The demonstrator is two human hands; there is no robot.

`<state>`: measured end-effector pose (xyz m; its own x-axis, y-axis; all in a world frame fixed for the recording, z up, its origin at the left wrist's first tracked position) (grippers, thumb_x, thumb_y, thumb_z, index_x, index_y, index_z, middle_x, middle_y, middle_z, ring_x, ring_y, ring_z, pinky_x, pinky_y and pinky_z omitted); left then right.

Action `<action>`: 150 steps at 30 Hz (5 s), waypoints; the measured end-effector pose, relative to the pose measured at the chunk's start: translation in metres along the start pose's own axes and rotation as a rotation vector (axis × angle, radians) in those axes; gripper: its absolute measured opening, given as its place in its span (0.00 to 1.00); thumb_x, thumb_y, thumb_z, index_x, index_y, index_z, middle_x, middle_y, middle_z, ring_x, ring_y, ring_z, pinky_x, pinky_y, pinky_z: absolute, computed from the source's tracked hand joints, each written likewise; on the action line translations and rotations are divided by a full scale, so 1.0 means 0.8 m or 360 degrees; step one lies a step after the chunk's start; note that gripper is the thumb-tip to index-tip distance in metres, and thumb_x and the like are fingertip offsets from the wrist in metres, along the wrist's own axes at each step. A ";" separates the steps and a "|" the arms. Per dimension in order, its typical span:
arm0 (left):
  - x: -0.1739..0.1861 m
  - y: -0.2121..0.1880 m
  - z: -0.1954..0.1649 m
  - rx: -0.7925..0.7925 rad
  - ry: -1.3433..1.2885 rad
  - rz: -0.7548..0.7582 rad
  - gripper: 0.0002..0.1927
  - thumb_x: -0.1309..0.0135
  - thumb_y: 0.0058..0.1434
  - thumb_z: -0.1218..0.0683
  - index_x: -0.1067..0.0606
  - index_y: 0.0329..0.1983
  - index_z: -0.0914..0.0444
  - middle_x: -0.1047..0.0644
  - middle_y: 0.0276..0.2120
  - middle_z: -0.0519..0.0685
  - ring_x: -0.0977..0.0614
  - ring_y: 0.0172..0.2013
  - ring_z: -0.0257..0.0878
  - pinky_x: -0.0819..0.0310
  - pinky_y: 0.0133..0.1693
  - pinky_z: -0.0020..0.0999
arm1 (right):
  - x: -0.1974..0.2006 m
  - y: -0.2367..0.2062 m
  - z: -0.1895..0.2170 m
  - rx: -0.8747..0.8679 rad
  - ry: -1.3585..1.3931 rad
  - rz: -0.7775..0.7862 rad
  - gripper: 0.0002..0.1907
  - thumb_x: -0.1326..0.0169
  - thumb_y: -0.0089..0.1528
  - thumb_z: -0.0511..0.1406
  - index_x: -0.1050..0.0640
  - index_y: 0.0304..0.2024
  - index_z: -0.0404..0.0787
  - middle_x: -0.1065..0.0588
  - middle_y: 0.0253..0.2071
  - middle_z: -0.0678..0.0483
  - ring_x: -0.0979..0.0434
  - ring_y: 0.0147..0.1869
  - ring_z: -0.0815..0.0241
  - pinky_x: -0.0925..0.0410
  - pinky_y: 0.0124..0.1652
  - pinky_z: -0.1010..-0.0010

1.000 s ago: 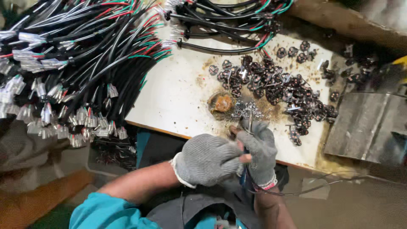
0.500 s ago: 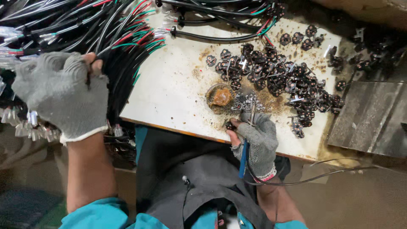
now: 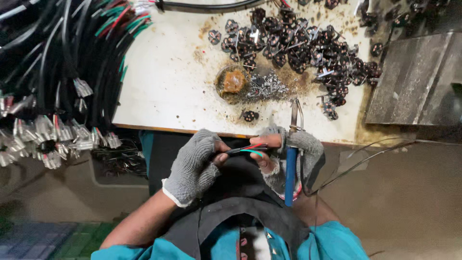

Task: The person solders wires onto small connector components at a workbench. They hold a component and wire in one hand, dip the wire end into a flux container, and use a soldering iron in the other hand to solder the joint, setting finished pieces aside and repeating the cycle.

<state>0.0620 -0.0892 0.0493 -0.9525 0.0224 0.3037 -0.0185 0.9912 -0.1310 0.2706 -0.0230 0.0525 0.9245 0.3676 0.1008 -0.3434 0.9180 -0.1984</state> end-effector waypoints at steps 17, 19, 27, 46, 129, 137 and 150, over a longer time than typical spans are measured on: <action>-0.032 -0.013 0.040 -0.0015 -0.0395 0.0061 0.10 0.45 0.72 0.52 0.28 0.44 0.64 0.22 0.34 0.50 0.19 0.35 0.42 0.25 0.40 0.34 | -0.030 -0.011 -0.012 0.0140 -0.0298 0.0066 0.05 0.38 0.64 0.31 0.20 0.39 0.36 0.19 0.38 0.52 0.18 0.43 0.63 0.26 0.45 0.73; -0.036 -0.016 0.051 0.0299 -0.0724 0.0181 0.09 0.44 0.69 0.54 0.28 0.39 0.64 0.25 0.28 0.48 0.23 0.29 0.37 0.27 0.34 0.32 | -0.025 -0.011 -0.012 0.0067 -0.0118 0.0116 0.04 0.38 0.64 0.31 0.19 0.40 0.36 0.19 0.38 0.52 0.19 0.42 0.63 0.26 0.44 0.74; -0.025 0.004 0.051 0.0315 -0.0786 0.0446 0.04 0.44 0.56 0.58 0.25 0.32 0.64 0.23 0.26 0.46 0.20 0.27 0.33 0.22 0.32 0.30 | -0.033 0.008 0.004 0.0280 -0.0130 0.0196 0.16 0.37 0.60 0.33 0.28 0.44 0.33 0.20 0.34 0.51 0.19 0.38 0.62 0.27 0.45 0.69; -0.035 -0.005 0.035 0.0663 -0.0879 0.0309 0.13 0.43 0.67 0.53 0.25 0.46 0.68 0.24 0.37 0.50 0.26 0.41 0.32 0.28 0.43 0.30 | -0.013 0.003 -0.018 0.0489 -0.0113 0.0484 0.10 0.35 0.58 0.29 0.18 0.42 0.40 0.29 0.20 0.61 0.30 0.24 0.70 0.39 0.27 0.75; -0.026 0.009 0.021 -0.0182 -0.0055 -0.0232 0.05 0.38 0.61 0.59 0.23 0.39 0.61 0.23 0.31 0.50 0.20 0.35 0.45 0.25 0.38 0.37 | -0.008 -0.004 -0.065 0.0293 -0.0351 0.0157 0.15 0.33 0.64 0.33 0.26 0.47 0.37 0.21 0.36 0.54 0.20 0.41 0.62 0.29 0.47 0.72; -0.018 0.007 0.025 -0.0106 0.0067 -0.0044 0.08 0.35 0.55 0.58 0.23 0.36 0.61 0.25 0.30 0.50 0.21 0.33 0.46 0.27 0.35 0.38 | -0.009 0.009 -0.049 0.0372 -0.0528 0.0138 0.11 0.33 0.61 0.33 0.23 0.40 0.38 0.20 0.34 0.55 0.21 0.39 0.63 0.31 0.45 0.72; 0.026 0.046 0.026 -0.0334 0.0465 -0.0651 0.12 0.34 0.58 0.60 0.29 0.30 0.62 0.26 0.27 0.49 0.24 0.30 0.47 0.30 0.34 0.40 | -0.012 0.036 -0.029 0.0677 -0.0940 -0.0272 0.16 0.33 0.57 0.29 0.26 0.42 0.29 0.20 0.35 0.53 0.21 0.42 0.52 0.30 0.48 0.60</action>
<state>0.0356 -0.0553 0.0312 -0.7556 -0.3650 0.5439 -0.2805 0.9307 0.2349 0.2556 -0.0039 0.0231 0.7692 0.1233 0.6270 -0.3478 0.9039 0.2490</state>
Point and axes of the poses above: each hand's wrist, its own y-axis towards the middle knuckle, its own x-axis out of the back of the hand, z = x × y, the point moved 3 cm from there along y, towards the middle knuckle
